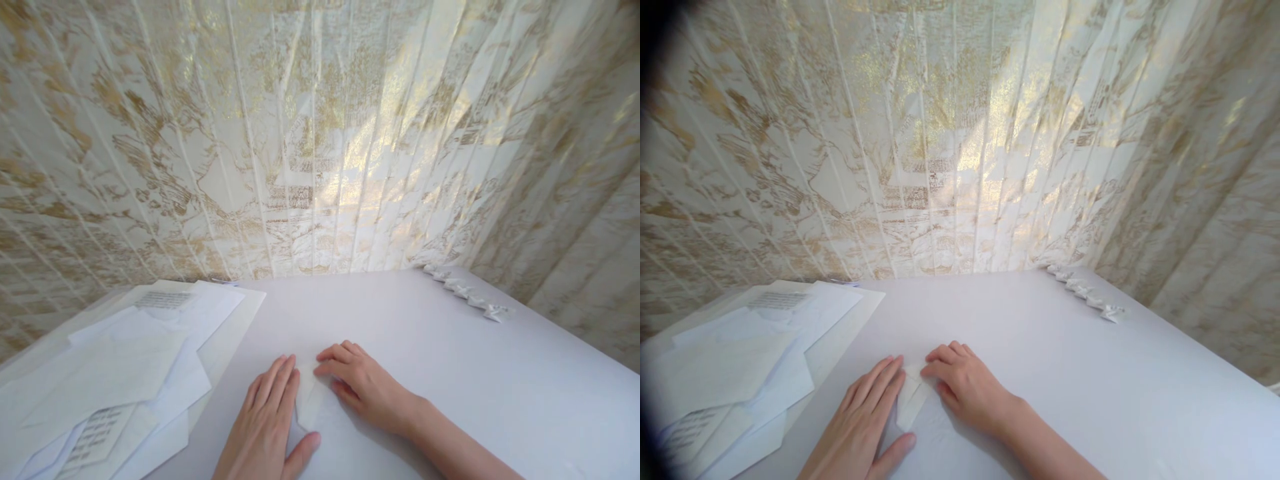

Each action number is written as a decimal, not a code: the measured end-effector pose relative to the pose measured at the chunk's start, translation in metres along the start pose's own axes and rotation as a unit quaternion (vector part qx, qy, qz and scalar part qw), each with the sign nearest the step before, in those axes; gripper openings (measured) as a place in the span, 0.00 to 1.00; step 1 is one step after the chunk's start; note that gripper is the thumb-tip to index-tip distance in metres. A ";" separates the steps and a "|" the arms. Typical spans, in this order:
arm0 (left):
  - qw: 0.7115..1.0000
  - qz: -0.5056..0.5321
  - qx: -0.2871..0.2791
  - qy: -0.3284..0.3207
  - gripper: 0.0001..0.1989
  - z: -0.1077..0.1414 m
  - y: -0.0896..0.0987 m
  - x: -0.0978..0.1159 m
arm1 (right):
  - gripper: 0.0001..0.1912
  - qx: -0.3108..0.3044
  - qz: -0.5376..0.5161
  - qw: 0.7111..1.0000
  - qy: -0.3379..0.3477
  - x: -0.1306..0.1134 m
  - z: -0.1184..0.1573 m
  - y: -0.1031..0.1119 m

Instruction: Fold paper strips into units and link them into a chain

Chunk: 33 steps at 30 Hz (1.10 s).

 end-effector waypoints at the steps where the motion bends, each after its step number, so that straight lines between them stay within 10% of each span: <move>1: 1.000 0.007 -0.001 -0.004 0.30 -0.001 0.000 0.001 | 0.20 0.003 0.016 1.000 -0.003 -0.004 0.000 -0.002; 12: 0.990 0.128 -0.039 0.044 0.14 -0.009 0.007 -0.007 | 0.21 -0.043 -0.053 0.998 -0.009 -0.001 0.002 0.005; 33: 0.956 0.251 -0.113 0.098 0.17 -0.011 -0.002 -0.007 | 0.16 -0.018 -0.087 0.996 0.023 0.012 -0.004 -0.008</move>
Point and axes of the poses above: each hand's wrist, its own z-axis away from the middle knuckle, its own y-axis out of the back of the hand, x = y × z, the point moved 3 cm from there along -z, towards the middle knuckle, and after that the axes turned 13 degrees about -y, right-handed, at the moved point
